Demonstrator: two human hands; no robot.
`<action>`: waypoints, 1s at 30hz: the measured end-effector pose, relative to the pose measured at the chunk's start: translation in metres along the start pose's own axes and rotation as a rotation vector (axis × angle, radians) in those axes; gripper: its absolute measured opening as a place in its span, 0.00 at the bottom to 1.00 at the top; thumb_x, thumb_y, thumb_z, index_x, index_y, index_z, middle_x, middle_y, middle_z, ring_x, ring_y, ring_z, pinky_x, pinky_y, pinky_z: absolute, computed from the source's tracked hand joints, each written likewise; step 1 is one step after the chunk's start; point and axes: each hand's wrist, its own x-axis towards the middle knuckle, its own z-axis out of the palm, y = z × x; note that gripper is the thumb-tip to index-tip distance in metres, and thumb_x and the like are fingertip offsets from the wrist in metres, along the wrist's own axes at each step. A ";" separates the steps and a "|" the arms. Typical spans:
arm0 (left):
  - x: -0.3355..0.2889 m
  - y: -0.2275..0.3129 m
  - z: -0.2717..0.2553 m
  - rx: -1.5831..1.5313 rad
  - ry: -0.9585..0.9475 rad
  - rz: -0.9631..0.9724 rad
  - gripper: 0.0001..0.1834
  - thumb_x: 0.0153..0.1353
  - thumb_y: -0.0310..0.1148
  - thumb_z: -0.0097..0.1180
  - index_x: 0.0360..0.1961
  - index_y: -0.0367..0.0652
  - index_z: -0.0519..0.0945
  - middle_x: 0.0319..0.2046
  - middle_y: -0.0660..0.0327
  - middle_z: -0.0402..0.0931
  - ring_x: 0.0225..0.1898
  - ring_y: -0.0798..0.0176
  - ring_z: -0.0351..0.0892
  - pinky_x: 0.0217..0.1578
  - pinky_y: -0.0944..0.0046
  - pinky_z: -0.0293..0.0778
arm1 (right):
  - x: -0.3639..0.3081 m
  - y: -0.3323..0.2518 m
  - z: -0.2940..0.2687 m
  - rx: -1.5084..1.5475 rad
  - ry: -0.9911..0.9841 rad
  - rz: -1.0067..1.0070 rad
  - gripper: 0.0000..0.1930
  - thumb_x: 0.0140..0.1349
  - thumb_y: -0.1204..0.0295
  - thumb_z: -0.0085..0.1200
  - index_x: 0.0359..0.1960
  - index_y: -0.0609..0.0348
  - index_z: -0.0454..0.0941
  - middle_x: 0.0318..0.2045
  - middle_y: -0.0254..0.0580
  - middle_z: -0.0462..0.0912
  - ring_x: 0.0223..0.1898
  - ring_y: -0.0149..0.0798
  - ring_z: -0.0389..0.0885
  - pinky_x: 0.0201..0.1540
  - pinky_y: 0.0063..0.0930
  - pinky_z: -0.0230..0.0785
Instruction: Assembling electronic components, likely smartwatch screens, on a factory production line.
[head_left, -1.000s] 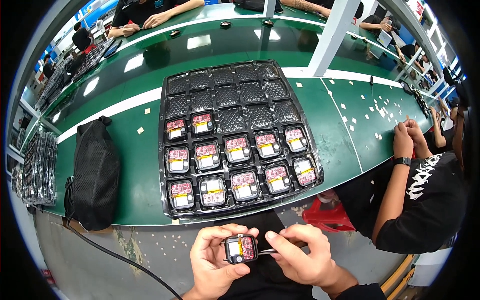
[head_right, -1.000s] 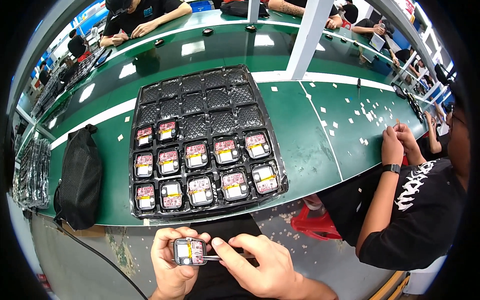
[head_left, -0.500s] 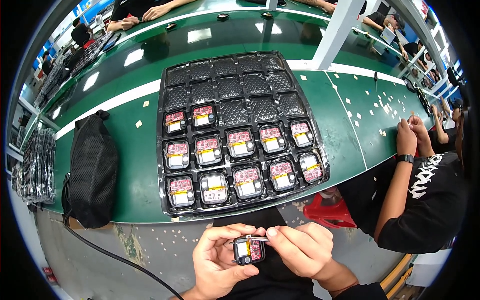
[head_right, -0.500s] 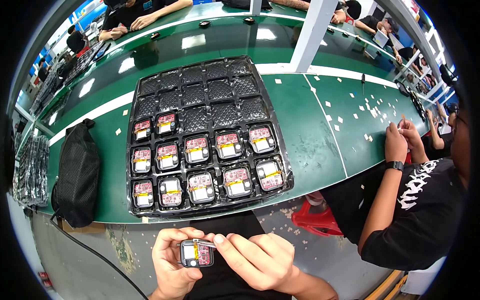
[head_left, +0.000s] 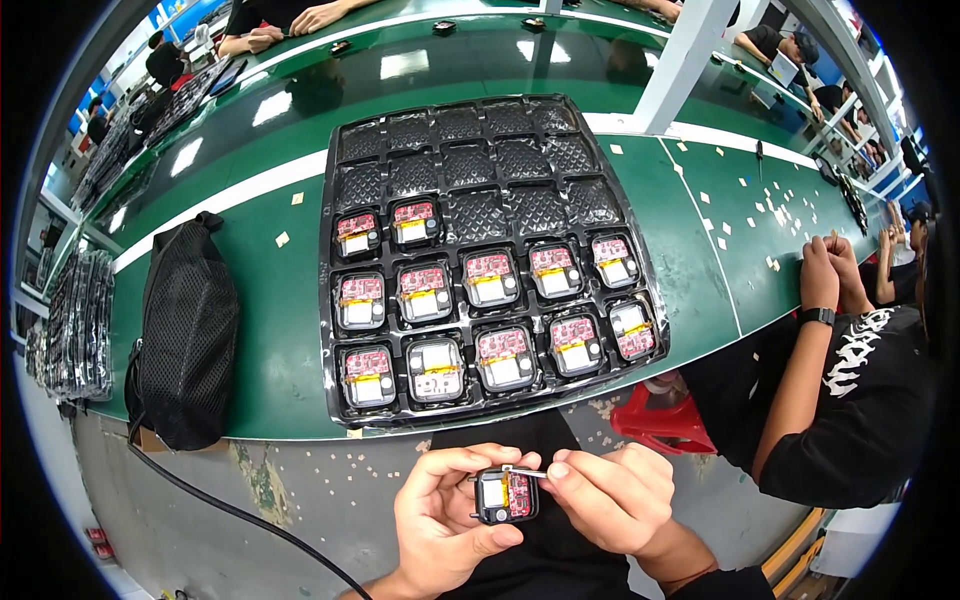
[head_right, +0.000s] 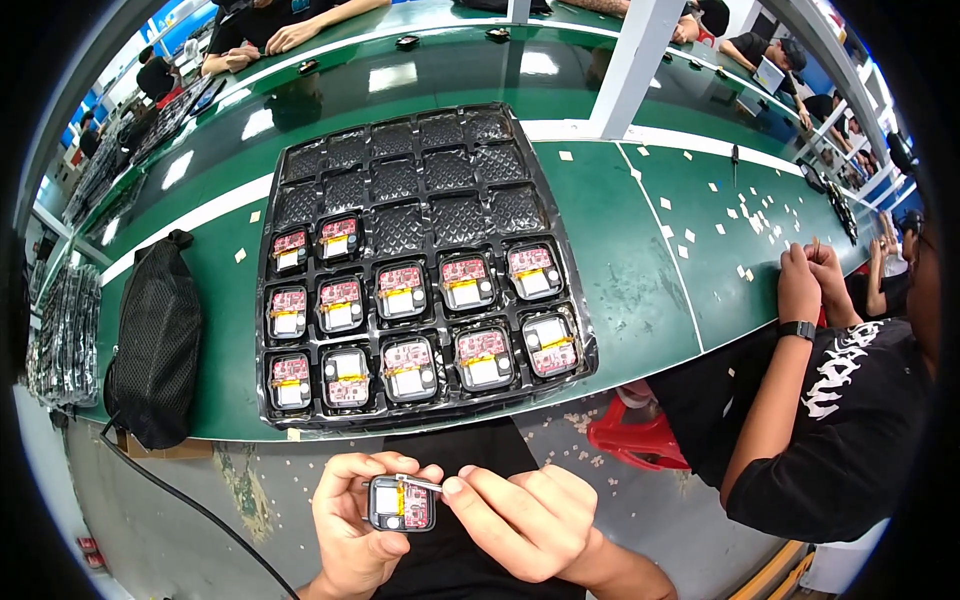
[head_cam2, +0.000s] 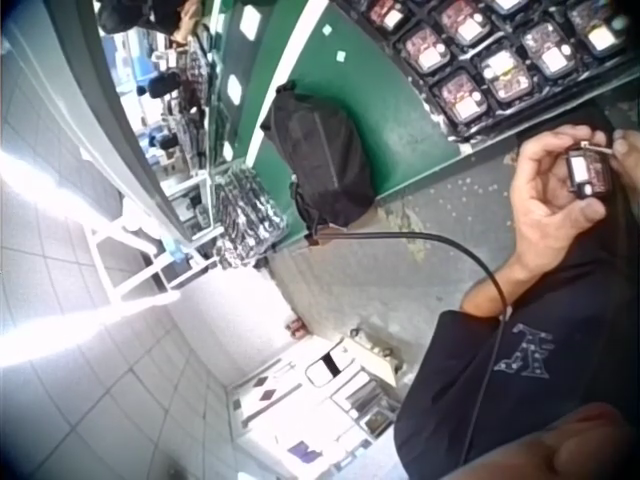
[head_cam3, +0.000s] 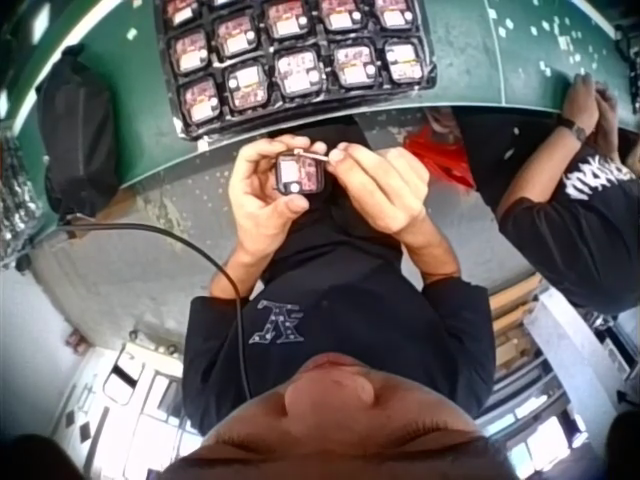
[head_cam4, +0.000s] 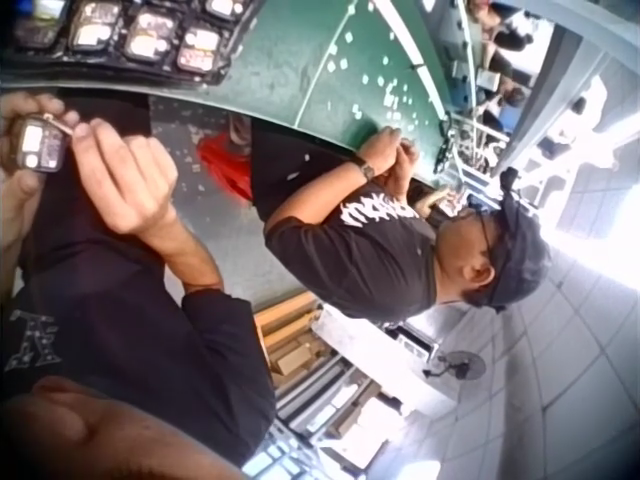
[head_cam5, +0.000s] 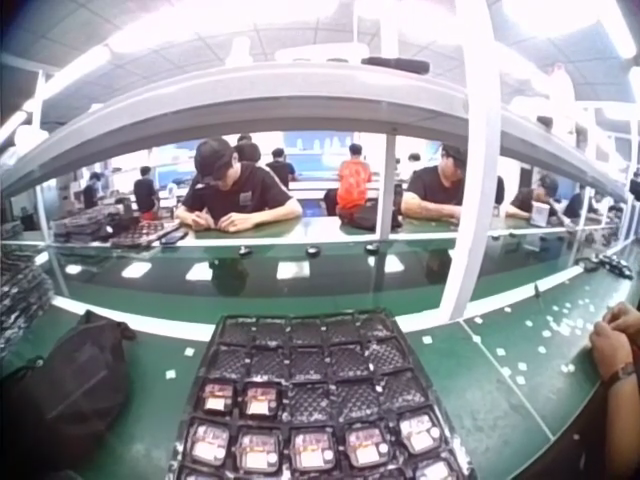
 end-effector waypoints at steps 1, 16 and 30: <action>0.000 0.000 0.000 -0.007 0.000 0.000 0.37 0.52 0.32 0.80 0.59 0.37 0.71 0.58 0.47 0.75 0.61 0.46 0.79 0.61 0.52 0.77 | 0.000 0.000 0.000 -0.001 0.005 0.000 0.12 0.53 0.76 0.69 0.41 0.59 0.88 0.34 0.38 0.89 0.20 0.25 0.75 0.18 0.19 0.59; -0.003 -0.003 -0.004 -0.023 -0.030 0.021 0.31 0.55 0.25 0.76 0.58 0.35 0.74 0.56 0.45 0.78 0.58 0.50 0.82 0.59 0.55 0.80 | 0.000 0.000 0.003 0.333 -0.012 0.215 0.13 0.49 0.75 0.75 0.38 0.59 0.88 0.32 0.38 0.88 0.20 0.31 0.78 0.20 0.23 0.64; -0.003 -0.007 -0.016 0.063 -0.096 0.070 0.33 0.55 0.19 0.74 0.60 0.35 0.70 0.61 0.42 0.74 0.64 0.46 0.78 0.63 0.52 0.78 | 0.001 -0.004 0.000 0.055 -0.046 0.082 0.14 0.51 0.74 0.75 0.39 0.59 0.87 0.31 0.36 0.88 0.21 0.32 0.78 0.21 0.24 0.63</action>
